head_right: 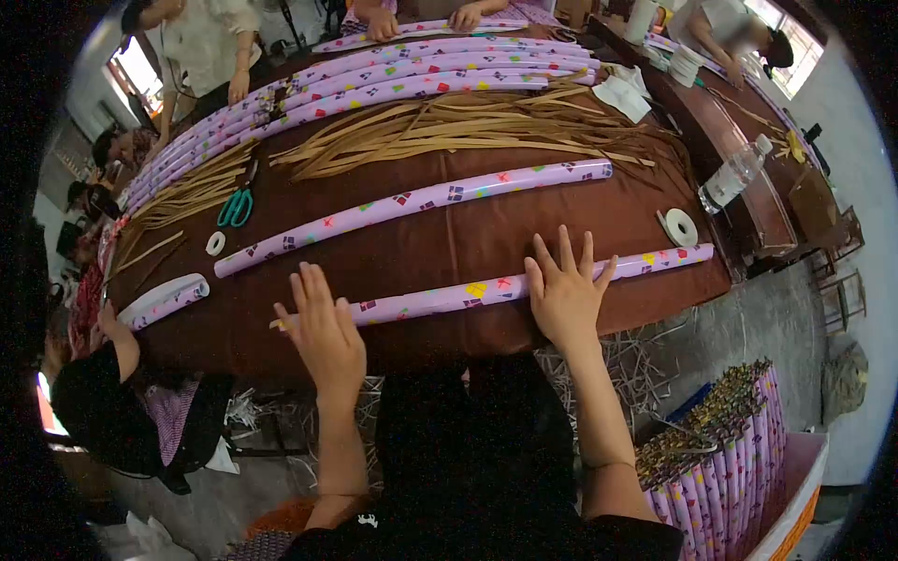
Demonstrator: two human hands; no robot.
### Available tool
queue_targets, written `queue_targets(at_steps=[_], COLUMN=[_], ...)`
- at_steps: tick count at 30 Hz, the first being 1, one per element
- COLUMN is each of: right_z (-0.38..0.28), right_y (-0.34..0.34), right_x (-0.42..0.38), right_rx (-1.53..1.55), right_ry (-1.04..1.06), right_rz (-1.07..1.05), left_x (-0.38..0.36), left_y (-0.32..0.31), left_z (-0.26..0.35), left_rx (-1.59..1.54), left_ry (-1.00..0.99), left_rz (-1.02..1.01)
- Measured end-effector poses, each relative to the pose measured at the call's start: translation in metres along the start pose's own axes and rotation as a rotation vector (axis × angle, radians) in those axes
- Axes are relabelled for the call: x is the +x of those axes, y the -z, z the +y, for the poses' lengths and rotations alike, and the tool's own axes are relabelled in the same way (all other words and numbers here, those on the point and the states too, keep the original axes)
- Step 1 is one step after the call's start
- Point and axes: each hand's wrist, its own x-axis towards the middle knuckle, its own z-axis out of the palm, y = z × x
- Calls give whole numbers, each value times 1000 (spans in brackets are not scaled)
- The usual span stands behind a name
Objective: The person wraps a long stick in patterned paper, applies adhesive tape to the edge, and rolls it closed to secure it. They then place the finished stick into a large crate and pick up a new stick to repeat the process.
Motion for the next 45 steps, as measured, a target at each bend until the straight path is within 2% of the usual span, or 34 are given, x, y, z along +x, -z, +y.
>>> queue_targets(at_steps=[2,4,6,8,12,17,20,23,25,28,31,35,38,41,45], right_z=[-12,-45,-91,-132,-144,-86,-71,-101,-127,-134,-85,32,128,208,268], right_y=[7,26,35,32,20,29,34,34,29,21,23,21,19,16,11], right_x=[2,3,-7,-24,-40,-48,-42,-37,-36,-32,-31,-32,-33,-34,-40], right_rx=[-41,215,415,523,498,164,166,375,522,539,421,117,23,-51,-158], right_ry=[-14,45,294,439,312,107,3,229,362,379,345,192,160,31,-68], right_rz=[43,42,-13,-54,-77,-117,-41,-124,-93,-90,-104,-50,-50,-45,23], left_x=[-5,-5,-4,-4,-4,-3,-4,-4,-5,-5,-5,-3,-4,-3,-3], left_y=[-19,-24,-24,-27,-30,-24,-23,-26,-34,-29,-25,-22,-24,-21,-17], left_z=[13,17,15,10,7,12,13,13,5,7,8,6,4,4,-14], left_rx=[-10,74,83,100,124,108,105,114,147,145,113,135,162,183,224], left_ry=[-31,-50,-56,-75,-88,-76,-65,-70,-77,-78,-85,-107,-117,-117,-100], left_rz=[-48,-27,-30,-48,-63,-81,-87,-85,-79,-106,-130,-153,-155,-177,-202])
